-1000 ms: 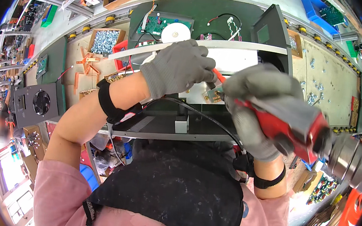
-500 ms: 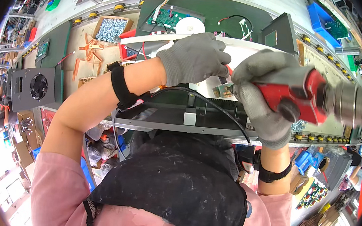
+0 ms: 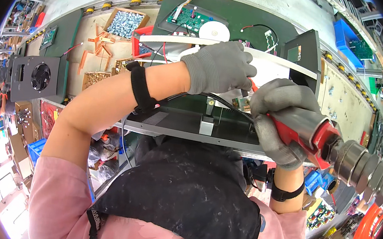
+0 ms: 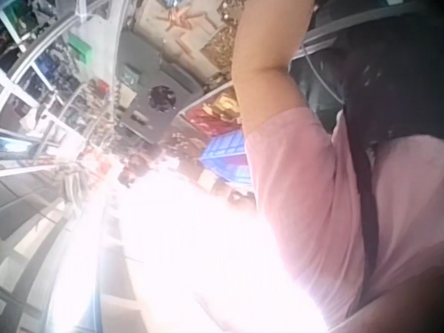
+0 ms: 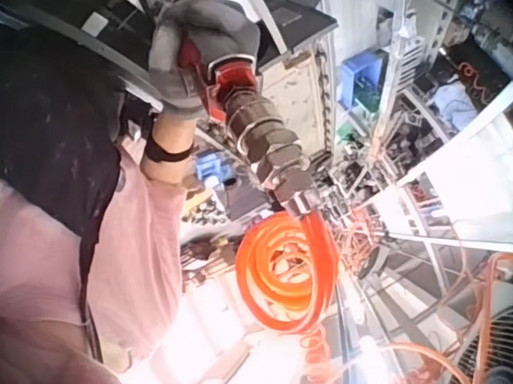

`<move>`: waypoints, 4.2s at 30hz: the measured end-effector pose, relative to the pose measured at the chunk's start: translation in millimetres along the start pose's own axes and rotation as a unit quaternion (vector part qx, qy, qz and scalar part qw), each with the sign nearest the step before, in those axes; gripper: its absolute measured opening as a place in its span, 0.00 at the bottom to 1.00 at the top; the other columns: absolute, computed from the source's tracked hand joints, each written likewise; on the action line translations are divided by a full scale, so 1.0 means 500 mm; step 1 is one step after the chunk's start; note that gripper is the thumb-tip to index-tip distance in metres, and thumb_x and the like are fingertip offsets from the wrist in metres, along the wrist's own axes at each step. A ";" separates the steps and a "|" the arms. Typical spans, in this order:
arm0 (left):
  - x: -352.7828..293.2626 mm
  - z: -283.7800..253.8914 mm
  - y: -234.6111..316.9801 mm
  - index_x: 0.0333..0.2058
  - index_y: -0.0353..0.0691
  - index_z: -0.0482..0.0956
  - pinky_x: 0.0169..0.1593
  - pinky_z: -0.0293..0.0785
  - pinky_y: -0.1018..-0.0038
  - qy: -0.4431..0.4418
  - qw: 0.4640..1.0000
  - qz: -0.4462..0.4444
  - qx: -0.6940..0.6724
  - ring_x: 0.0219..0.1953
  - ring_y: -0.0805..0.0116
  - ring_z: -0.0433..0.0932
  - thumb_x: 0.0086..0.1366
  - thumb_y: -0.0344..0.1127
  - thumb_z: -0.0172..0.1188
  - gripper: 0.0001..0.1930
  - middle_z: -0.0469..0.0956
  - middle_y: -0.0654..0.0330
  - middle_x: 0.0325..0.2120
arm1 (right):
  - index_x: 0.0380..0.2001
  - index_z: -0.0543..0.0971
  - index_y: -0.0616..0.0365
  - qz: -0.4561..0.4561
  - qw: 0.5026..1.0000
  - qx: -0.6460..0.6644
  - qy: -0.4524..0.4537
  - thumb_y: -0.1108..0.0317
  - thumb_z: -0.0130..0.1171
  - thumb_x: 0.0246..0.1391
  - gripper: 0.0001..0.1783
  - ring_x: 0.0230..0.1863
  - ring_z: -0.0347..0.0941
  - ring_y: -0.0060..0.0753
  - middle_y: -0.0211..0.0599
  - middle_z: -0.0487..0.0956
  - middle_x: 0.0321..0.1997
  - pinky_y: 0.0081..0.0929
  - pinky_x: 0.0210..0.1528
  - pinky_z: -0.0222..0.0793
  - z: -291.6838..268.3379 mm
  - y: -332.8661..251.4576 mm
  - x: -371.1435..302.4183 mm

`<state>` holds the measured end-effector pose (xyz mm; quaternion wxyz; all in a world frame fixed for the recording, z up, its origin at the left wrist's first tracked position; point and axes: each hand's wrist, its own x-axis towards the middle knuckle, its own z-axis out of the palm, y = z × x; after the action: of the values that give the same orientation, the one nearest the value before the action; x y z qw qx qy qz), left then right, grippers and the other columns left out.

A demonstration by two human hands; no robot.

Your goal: Assembling electronic components for an inverter, connecting wires and using a pneumatic screwdriver to fasten parts.

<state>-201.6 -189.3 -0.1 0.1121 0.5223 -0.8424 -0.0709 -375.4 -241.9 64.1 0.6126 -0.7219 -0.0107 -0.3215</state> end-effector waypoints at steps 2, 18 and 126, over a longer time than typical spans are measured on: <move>0.003 0.000 0.001 0.32 0.57 0.83 0.48 0.66 0.69 -0.010 1.000 0.007 -0.010 0.39 0.67 0.72 0.55 0.45 0.55 0.09 0.72 0.69 0.28 | 0.35 0.67 0.60 0.014 1.000 -0.009 0.007 0.85 0.51 0.38 0.17 0.27 0.69 0.28 0.39 0.71 0.26 0.24 0.32 0.68 -0.002 0.002 -0.002; 0.029 -0.003 0.023 0.32 0.60 0.83 0.45 0.68 0.70 -0.046 0.997 -0.037 0.050 0.39 0.67 0.73 0.57 0.43 0.54 0.08 0.73 0.70 0.29 | 0.36 0.64 0.59 0.074 0.985 -0.036 0.154 0.82 0.51 0.45 0.14 0.23 0.67 0.24 0.40 0.72 0.27 0.20 0.24 0.66 0.000 -0.004 -0.032; 0.076 -0.007 -0.036 0.47 0.62 0.77 0.52 0.71 0.66 -0.038 0.999 -0.002 -0.030 0.53 0.59 0.68 0.43 0.47 0.69 0.27 0.61 0.61 0.57 | 0.38 0.63 0.58 -0.001 0.998 -0.006 0.070 0.83 0.48 0.43 0.16 0.26 0.67 0.27 0.39 0.70 0.27 0.28 0.32 0.70 -0.048 0.010 -0.037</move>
<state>-201.4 -231.4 3.5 0.0959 0.5174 -0.8423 -0.1164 -398.6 -257.4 52.0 0.6070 -0.7017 0.0334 -0.3716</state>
